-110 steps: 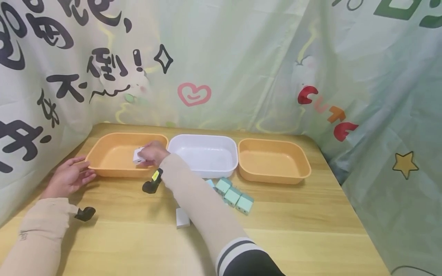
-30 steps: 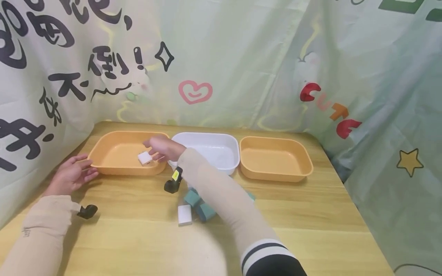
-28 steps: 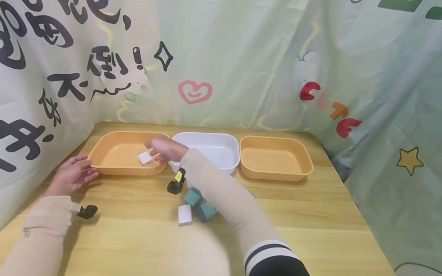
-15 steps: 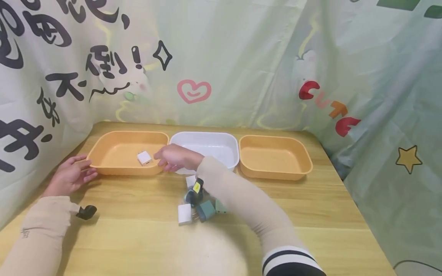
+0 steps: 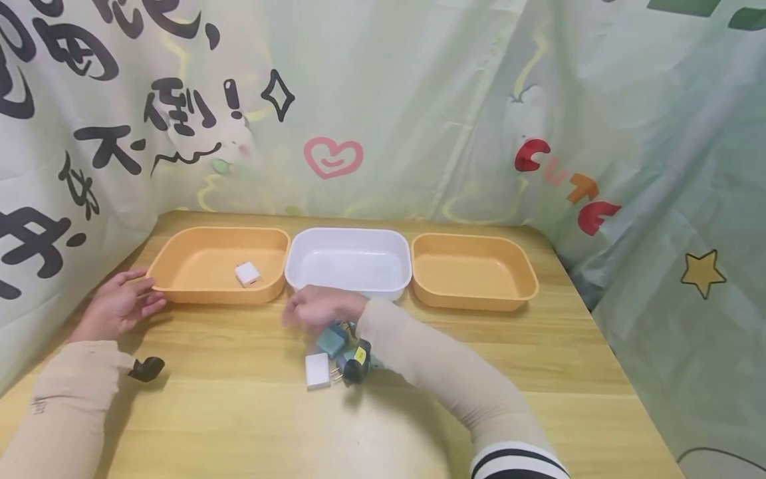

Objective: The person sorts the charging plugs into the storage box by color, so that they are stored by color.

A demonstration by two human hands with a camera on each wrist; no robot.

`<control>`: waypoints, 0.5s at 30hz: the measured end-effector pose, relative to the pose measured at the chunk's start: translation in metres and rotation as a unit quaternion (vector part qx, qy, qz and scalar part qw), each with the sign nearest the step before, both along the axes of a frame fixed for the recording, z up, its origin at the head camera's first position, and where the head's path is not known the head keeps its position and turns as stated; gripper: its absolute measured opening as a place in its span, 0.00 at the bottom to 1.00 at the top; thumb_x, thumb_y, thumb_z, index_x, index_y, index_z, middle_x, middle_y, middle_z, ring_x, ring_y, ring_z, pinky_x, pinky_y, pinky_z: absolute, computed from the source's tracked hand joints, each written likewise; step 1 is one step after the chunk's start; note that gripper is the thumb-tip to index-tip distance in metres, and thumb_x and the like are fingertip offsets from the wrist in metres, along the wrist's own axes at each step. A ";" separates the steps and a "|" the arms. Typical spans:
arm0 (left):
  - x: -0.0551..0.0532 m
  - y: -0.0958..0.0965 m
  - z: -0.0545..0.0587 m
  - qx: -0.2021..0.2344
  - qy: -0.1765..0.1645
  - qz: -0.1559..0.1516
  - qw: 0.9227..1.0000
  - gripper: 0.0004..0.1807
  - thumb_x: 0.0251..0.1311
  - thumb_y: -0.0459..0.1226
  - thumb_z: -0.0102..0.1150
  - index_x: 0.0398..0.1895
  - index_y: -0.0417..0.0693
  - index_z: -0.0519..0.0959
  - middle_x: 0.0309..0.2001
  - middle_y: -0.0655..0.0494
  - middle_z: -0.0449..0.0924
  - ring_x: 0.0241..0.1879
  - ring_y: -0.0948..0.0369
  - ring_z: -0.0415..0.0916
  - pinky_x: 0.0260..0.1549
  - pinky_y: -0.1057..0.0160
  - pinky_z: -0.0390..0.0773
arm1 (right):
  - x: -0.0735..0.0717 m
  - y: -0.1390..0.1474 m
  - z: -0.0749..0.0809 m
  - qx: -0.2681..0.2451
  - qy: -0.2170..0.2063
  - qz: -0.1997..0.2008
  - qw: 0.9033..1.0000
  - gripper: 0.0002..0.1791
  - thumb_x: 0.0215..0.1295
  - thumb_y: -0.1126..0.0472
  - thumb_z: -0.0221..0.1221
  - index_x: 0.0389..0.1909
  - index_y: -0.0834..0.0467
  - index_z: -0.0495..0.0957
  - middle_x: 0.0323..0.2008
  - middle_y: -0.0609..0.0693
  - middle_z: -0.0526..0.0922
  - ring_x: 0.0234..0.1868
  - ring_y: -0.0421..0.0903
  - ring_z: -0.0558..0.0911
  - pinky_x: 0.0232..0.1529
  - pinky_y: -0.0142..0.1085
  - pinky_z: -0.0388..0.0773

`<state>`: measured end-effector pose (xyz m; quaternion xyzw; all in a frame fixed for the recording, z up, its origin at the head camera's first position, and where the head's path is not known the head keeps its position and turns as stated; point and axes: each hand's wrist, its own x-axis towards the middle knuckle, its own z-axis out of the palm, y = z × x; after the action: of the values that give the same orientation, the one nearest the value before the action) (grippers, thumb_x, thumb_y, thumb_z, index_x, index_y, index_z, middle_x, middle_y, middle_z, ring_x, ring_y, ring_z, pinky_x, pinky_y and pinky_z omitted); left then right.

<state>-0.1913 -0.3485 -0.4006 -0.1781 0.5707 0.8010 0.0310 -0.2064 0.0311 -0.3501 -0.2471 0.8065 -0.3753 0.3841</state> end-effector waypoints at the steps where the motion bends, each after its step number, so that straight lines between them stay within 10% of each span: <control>1: 0.000 -0.001 0.000 0.003 0.001 0.000 1.000 0.13 0.70 0.29 0.49 0.49 0.55 0.64 0.34 0.52 0.74 0.27 0.59 0.79 0.31 0.63 0.85 | 0.001 0.001 -0.001 0.007 0.008 0.010 1.000 0.18 0.67 0.59 0.57 0.55 0.62 0.75 0.43 0.55 0.82 0.45 0.52 0.81 0.43 0.41 0.81; 15: -0.001 0.001 0.000 0.013 -0.004 -0.002 1.000 0.14 0.69 0.29 0.50 0.50 0.54 0.64 0.33 0.52 0.73 0.26 0.59 0.79 0.31 0.62 0.85 | 0.014 0.010 -0.012 0.074 0.109 0.049 0.990 0.18 0.56 0.60 0.68 0.49 0.57 0.79 0.36 0.46 0.82 0.39 0.39 0.79 0.43 0.30 0.76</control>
<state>-0.1921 -0.3478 -0.4007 -0.1795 0.5605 0.8076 0.0372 -0.1926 0.0413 -0.3617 -0.2963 0.8560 -0.2667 0.3291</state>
